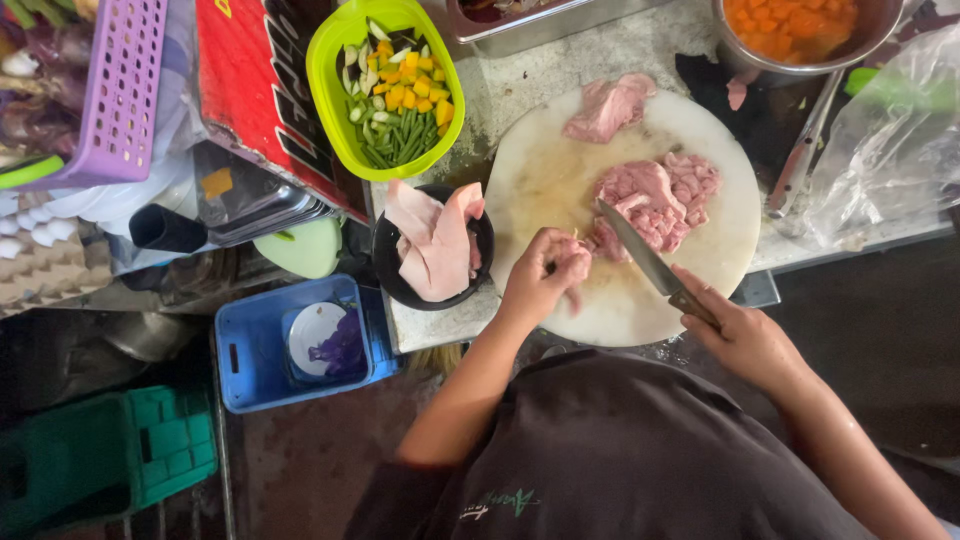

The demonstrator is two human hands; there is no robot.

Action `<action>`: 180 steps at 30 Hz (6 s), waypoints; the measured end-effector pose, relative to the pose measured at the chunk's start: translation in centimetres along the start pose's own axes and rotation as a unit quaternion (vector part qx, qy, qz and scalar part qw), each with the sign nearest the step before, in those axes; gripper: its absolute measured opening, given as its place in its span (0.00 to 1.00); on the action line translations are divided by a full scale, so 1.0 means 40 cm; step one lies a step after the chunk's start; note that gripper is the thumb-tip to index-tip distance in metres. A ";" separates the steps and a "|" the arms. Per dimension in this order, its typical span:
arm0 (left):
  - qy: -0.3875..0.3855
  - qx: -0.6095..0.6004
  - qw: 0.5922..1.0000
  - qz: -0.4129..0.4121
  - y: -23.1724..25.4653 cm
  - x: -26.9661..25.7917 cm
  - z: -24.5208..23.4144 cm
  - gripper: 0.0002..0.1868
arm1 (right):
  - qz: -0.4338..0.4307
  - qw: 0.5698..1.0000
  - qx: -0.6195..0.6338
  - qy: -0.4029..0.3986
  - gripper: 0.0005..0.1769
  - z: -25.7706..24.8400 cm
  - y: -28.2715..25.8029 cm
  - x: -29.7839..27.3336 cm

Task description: The person uses a knife to slice raw meat into small pieces on a white cutting board. The person repeatedly cuts the meat and gathers the pieces into a pile on the board.

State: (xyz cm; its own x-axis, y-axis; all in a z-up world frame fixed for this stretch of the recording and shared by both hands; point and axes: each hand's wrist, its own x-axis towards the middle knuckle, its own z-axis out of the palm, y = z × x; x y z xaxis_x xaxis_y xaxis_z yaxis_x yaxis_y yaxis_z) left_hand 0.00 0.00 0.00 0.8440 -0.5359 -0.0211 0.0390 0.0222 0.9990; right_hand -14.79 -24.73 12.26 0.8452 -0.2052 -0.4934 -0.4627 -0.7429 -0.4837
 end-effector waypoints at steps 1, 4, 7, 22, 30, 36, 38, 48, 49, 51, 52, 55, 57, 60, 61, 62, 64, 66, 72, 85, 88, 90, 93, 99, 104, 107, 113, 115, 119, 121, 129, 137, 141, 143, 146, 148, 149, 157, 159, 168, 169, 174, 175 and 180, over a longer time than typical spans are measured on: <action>0.002 0.113 0.993 -0.046 0.034 0.008 0.006 0.26 | -0.003 1.000 0.004 -0.003 0.40 -0.004 -0.006 -0.003; 0.032 0.368 0.925 -0.093 0.119 -0.002 0.005 0.31 | -0.015 1.000 -0.001 -0.015 0.39 -0.008 -0.020 -0.009; 0.079 0.434 0.897 0.019 0.164 -0.024 -0.005 0.31 | -0.022 0.999 -0.024 -0.032 0.40 -0.010 -0.023 -0.004; 0.123 0.433 0.876 0.175 0.142 -0.108 0.025 0.12 | -0.199 0.966 -0.168 -0.002 0.38 0.037 -0.071 -0.010; 0.155 0.418 0.874 0.194 0.126 -0.097 0.025 0.11 | -0.137 0.961 -0.226 -0.078 0.46 0.036 -0.100 -0.008; 0.186 0.399 0.875 0.203 0.111 -0.090 0.033 0.08 | -0.224 0.957 -0.185 0.005 0.41 0.116 -0.174 0.093; 0.192 0.391 0.877 0.201 0.114 -0.092 0.035 0.08 | -0.202 0.957 -0.206 -0.007 0.42 0.132 -0.177 0.110; 0.175 0.383 0.886 0.195 0.139 -0.102 0.019 0.08 | -0.075 0.973 -0.220 -0.008 0.42 0.073 -0.034 0.034; 0.165 0.365 0.894 0.199 0.144 -0.099 0.014 0.10 | -0.099 0.968 -0.231 -0.002 0.42 0.070 -0.047 0.035; 0.144 0.326 0.912 0.202 0.149 -0.111 0.009 0.15 | -0.144 0.956 -0.254 0.005 0.42 0.075 -0.071 0.016; 0.154 0.327 0.911 0.200 0.145 -0.118 0.010 0.12 | -0.172 0.957 -0.235 0.014 0.42 0.077 -0.079 0.003; 0.171 0.340 0.905 0.189 0.127 -0.125 0.007 0.08 | -0.225 0.953 -0.201 0.025 0.43 0.078 -0.094 -0.019; 0.162 0.356 0.903 0.178 0.111 -0.123 0.004 0.08 | -0.219 0.952 -0.213 0.013 0.43 0.073 -0.099 -0.025; 0.166 0.365 0.895 0.194 0.097 -0.115 0.000 0.09 | -0.176 0.949 -0.254 -0.061 0.45 0.061 -0.114 -0.013; 0.168 0.367 0.895 0.188 0.096 -0.114 -0.002 0.09 | -0.180 0.950 -0.248 -0.064 0.45 0.065 -0.124 -0.004; 0.169 0.370 0.895 0.182 0.096 -0.113 -0.004 0.09 | -0.185 0.950 -0.242 -0.067 0.45 0.075 -0.138 0.015; 0.159 0.371 0.898 0.178 0.100 -0.122 0.000 0.09 | -0.200 0.945 -0.249 -0.065 0.45 0.107 -0.161 0.047; 0.140 0.371 0.899 0.187 0.115 -0.117 -0.005 0.08 | -0.226 0.933 -0.275 -0.046 0.45 0.136 -0.175 0.086; 0.129 0.412 0.874 0.224 0.162 -0.137 -0.026 0.11 | -0.271 0.962 -0.046 0.009 0.34 0.090 -0.061 0.080; 0.113 0.323 0.931 0.127 0.211 -0.047 0.032 0.10 | -0.113 0.990 -0.083 0.021 0.39 0.044 -0.016 0.055; 0.069 0.398 0.900 0.167 0.207 -0.029 0.028 0.13 | -0.090 0.991 -0.098 0.002 0.39 0.041 -0.014 0.048; 0.061 0.443 0.886 0.124 0.196 -0.022 0.018 0.18 | -0.049 0.989 -0.134 -0.034 0.40 0.031 -0.014 0.050; 0.127 0.436 0.880 0.139 0.167 -0.048 0.011 0.23 | -0.086 0.986 -0.139 -0.019 0.40 0.024 -0.018 0.052; 0.134 0.410 0.891 0.141 0.081 -0.038 0.026 0.11 | -0.110 0.989 -0.104 -0.003 0.40 0.029 -0.017 0.056; 0.055 -0.055 0.997 -0.023 0.099 -0.004 0.016 0.07 | -0.094 0.992 -0.084 0.002 0.40 0.040 -0.021 0.066; 0.035 0.078 0.996 -0.019 0.130 0.004 0.023 0.07 | -0.076 0.993 -0.089 -0.008 0.40 0.049 -0.015 0.064; 0.028 0.438 0.897 0.062 0.163 -0.019 0.013 0.13 | -0.076 0.991 -0.113 -0.010 0.41 0.042 -0.011 0.070; 0.047 0.506 0.859 0.065 0.168 -0.039 0.003 0.16 | -0.082 0.987 -0.136 -0.007 0.41 0.039 -0.012 0.069; 0.080 0.528 0.837 0.118 0.177 -0.081 0.018 0.17 | -0.138 0.978 -0.154 0.022 0.40 0.048 -0.011 0.036; 0.084 0.512 0.840 0.158 0.183 -0.084 0.028 0.15 | -0.165 0.971 -0.171 0.029 0.40 0.052 -0.018 0.026; 0.107 0.488 0.846 0.187 0.146 -0.089 0.059 0.08 | -0.224 0.954 -0.196 0.034 0.39 0.073 -0.024 0.008; 0.131 0.441 0.868 0.186 0.104 -0.096 0.068 0.06 | -0.250 0.954 -0.161 0.037 0.40 0.139 -0.092 0.108; 0.145 0.442 0.865 0.187 0.115 -0.092 0.063 0.06 | -0.212 0.957 -0.198 -0.003 0.43 0.121 -0.066 0.096; 0.138 0.450 0.863 0.181 0.123 -0.090 0.058 0.08 | -0.195 0.967 -0.161 -0.025 0.44 0.082 -0.022 0.067; 0.123 0.444 0.866 0.195 0.129 -0.088 0.042 0.15 | -0.121 0.978 -0.171 -0.014 0.42 0.043 0.011 0.053; 0.121 0.448 0.868 0.179 0.135 -0.107 0.021 0.22 | -0.061 0.975 -0.210 -0.047 0.40 0.042 0.000 0.048; 0.128 0.456 0.866 0.159 0.141 -0.110 0.007 0.25 | -0.035 0.967 -0.237 -0.087 0.40 0.045 -0.018 0.055; 0.124 0.455 0.868 0.154 0.120 -0.128 -0.021 0.13 | -0.195 0.969 -0.152 -0.019 0.41 0.064 -0.068 0.002; 0.145 0.447 0.865 0.179 0.114 -0.129 -0.010 0.10 | -0.222 0.964 -0.146 -0.025 0.43 0.066 -0.071 0.010; 0.147 0.451 0.868 0.148 0.130 -0.123 0.001 0.07 | -0.266 0.958 -0.111 -0.017 0.41 0.126 -0.135 0.081; 0.143 0.446 0.869 0.157 0.140 -0.123 -0.002 0.07 | -0.250 0.961 -0.116 -0.029 0.42 0.123 -0.137 0.088; 0.150 0.400 0.884 0.190 0.163 -0.131 -0.019 0.11 | -0.148 0.977 -0.112 -0.102 0.46 0.059 -0.063 0.064; 0.158 0.407 0.881 0.183 0.157 -0.136 -0.017 0.09 | -0.114 0.982 -0.125 -0.087 0.45 0.052 -0.046 0.061; 0.157 0.415 0.883 0.156 0.138 -0.089 -0.001 0.06 | -0.091 0.988 -0.124 -0.024 0.41 0.048 -0.009 0.063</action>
State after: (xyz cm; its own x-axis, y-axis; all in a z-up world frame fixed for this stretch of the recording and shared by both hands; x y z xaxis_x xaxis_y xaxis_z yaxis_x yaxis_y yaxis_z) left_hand -2.77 2.06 5.58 0.8564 -0.3500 0.3795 -0.5162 -0.5686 0.6405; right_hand -13.02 -23.76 9.81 0.8920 -0.0270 -0.4512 -0.2191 -0.8990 -0.3793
